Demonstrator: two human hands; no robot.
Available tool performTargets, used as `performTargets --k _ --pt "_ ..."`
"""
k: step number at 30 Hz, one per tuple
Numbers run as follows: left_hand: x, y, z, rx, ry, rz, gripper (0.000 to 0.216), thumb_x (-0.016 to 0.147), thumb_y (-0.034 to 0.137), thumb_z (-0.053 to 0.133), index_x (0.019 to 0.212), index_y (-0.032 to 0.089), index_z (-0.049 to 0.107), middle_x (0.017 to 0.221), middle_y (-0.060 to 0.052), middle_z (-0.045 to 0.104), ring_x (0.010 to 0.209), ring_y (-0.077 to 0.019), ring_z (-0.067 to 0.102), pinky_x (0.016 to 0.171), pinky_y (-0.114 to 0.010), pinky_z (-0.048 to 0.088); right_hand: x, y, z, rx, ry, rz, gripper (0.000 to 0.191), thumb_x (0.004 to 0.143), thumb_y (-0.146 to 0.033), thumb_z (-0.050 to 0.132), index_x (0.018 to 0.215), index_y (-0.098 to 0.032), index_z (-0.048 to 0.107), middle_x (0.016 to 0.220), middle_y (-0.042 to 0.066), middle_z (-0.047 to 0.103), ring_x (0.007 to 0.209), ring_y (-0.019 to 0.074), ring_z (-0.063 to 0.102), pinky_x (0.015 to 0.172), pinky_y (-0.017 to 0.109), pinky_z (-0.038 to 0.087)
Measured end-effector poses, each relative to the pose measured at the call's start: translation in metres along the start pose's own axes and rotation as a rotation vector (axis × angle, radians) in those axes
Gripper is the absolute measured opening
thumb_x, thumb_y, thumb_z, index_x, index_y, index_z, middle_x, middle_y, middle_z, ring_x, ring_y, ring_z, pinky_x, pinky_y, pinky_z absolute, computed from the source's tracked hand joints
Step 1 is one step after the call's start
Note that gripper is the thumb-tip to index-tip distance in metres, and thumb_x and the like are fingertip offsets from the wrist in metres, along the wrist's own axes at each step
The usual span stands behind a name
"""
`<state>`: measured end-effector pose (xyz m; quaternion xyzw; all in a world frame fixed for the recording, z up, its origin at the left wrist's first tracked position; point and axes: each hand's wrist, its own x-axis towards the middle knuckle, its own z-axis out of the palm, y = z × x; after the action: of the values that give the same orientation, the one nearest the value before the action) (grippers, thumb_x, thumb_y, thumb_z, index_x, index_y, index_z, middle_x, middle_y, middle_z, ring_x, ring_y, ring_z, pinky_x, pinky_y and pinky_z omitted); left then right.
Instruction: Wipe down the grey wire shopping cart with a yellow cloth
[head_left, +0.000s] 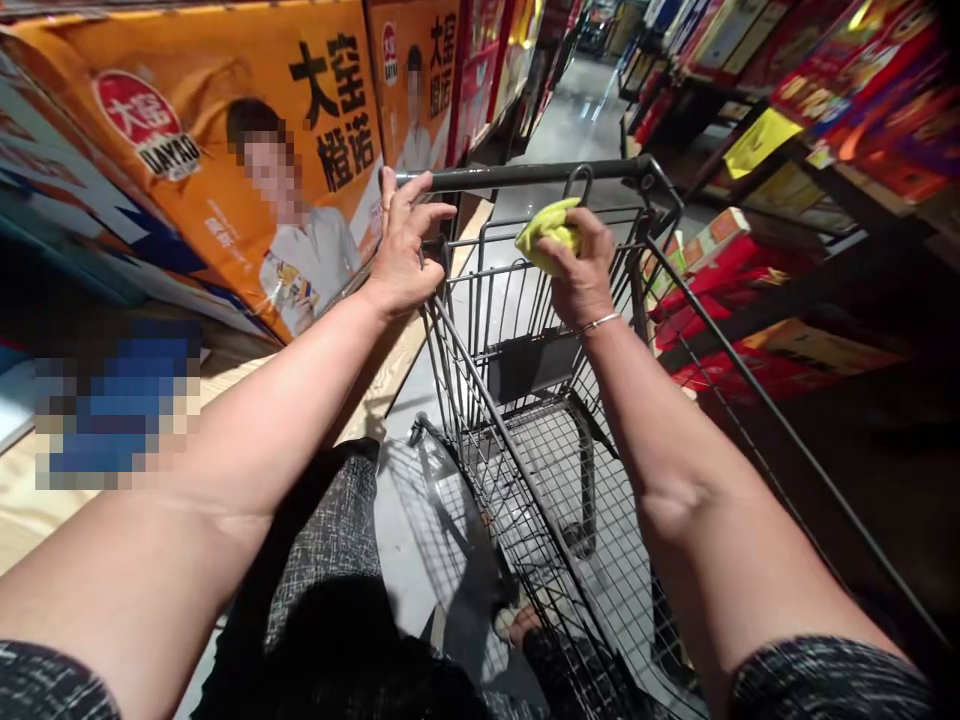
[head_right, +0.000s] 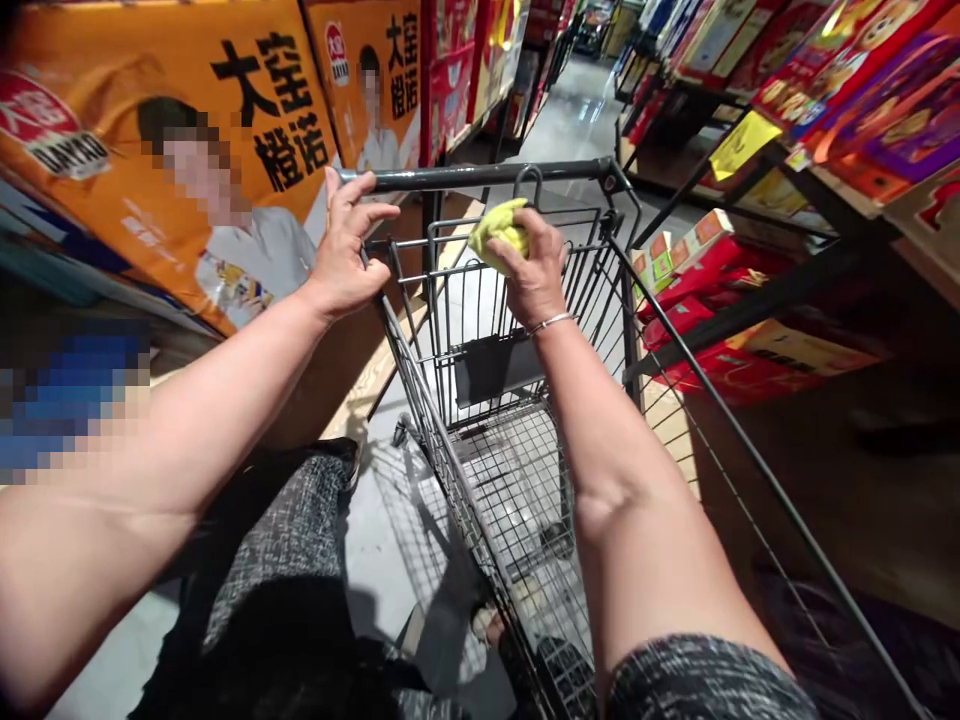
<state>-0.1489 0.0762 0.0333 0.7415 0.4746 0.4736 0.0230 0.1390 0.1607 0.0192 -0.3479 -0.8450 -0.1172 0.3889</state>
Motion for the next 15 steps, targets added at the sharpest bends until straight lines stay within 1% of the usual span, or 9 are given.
performTargets --k 1,3,5,7,9,10,12,13,15 --pt "-0.001 0.003 -0.001 0.017 -0.008 -0.007 0.064 0.068 0.020 0.063 0.129 0.036 0.052 0.156 0.016 0.031 0.144 -0.0153 -0.032 0.122 -0.038 -0.022 -0.009 -0.001 0.007 -0.007 0.023 0.020 0.029 0.098 -0.028 0.041 0.114 -0.028 0.065 0.136 0.005 0.039 0.126 0.0280 0.037 0.102 0.056 0.037" --pt "-0.001 0.008 -0.004 0.060 -0.022 -0.022 0.064 0.067 0.021 0.062 0.128 0.039 0.053 0.155 0.018 0.031 0.143 -0.0126 -0.032 0.123 -0.036 -0.019 -0.042 -0.003 0.023 -0.004 0.037 0.080 0.027 0.095 -0.023 0.044 0.110 -0.026 0.065 0.134 0.006 0.040 0.124 0.0275 0.039 0.101 0.053 0.039" --pt "-0.001 0.011 -0.005 0.094 -0.025 -0.037 0.066 0.066 0.021 0.061 0.128 0.042 0.052 0.154 0.020 0.032 0.143 -0.0105 -0.032 0.124 -0.035 -0.016 -0.094 -0.008 0.036 0.002 -0.041 0.149 0.025 0.090 -0.020 0.046 0.106 -0.024 0.065 0.132 0.006 0.042 0.123 0.0281 0.039 0.100 0.050 0.041" --pt "-0.001 0.011 -0.004 0.106 -0.013 -0.053 0.065 0.065 0.022 0.061 0.126 0.044 0.053 0.153 0.022 0.032 0.144 -0.0100 -0.030 0.125 -0.034 -0.013 -0.154 -0.016 0.042 0.002 -0.219 0.247 0.026 0.085 -0.018 0.049 0.104 -0.024 0.066 0.130 0.008 0.045 0.122 0.0292 0.040 0.100 0.049 0.041" --pt "0.000 0.010 -0.003 0.095 0.016 -0.061 0.063 0.064 0.022 0.061 0.122 0.044 0.055 0.153 0.022 0.031 0.146 -0.0120 -0.025 0.126 -0.033 -0.011 -0.210 -0.024 0.039 0.004 -0.445 0.380 0.037 0.080 -0.011 0.047 0.109 -0.024 0.065 0.133 0.009 0.045 0.123 0.0287 0.041 0.102 0.048 0.041" --pt "0.001 0.009 -0.002 0.079 0.029 -0.061 0.061 0.063 0.022 0.061 0.121 0.043 0.057 0.154 0.022 0.031 0.147 -0.0135 -0.023 0.126 -0.033 -0.010 -0.231 -0.027 0.036 0.013 -0.533 0.460 0.040 0.077 -0.009 0.046 0.109 -0.024 0.065 0.132 0.009 0.046 0.122 0.0276 0.043 0.101 0.046 0.041" --pt "0.001 0.007 0.000 0.033 0.046 -0.054 0.059 0.063 0.023 0.063 0.118 0.042 0.059 0.154 0.020 0.032 0.148 -0.0162 -0.022 0.126 -0.033 -0.011 -0.252 -0.027 0.031 0.043 -0.551 0.663 0.043 0.071 -0.008 0.046 0.107 -0.023 0.064 0.130 0.010 0.048 0.123 0.0263 0.045 0.103 0.044 0.042" --pt "0.001 0.007 0.000 0.007 0.049 -0.049 0.058 0.063 0.024 0.063 0.118 0.041 0.060 0.153 0.019 0.033 0.148 -0.0173 -0.023 0.126 -0.034 -0.012 -0.251 -0.023 0.030 0.036 -0.518 0.747 0.045 0.069 -0.008 0.046 0.109 -0.021 0.063 0.127 0.011 0.049 0.123 0.0262 0.046 0.102 0.044 0.043" --pt "0.001 0.006 0.001 -0.037 0.051 -0.040 0.056 0.063 0.025 0.065 0.116 0.041 0.061 0.152 0.019 0.036 0.147 -0.0186 -0.025 0.125 -0.035 -0.015 -0.229 -0.011 0.034 0.019 -0.366 0.915 0.049 0.070 -0.010 0.044 0.117 -0.018 0.058 0.120 0.013 0.052 0.117 0.0259 0.051 0.096 0.043 0.048"
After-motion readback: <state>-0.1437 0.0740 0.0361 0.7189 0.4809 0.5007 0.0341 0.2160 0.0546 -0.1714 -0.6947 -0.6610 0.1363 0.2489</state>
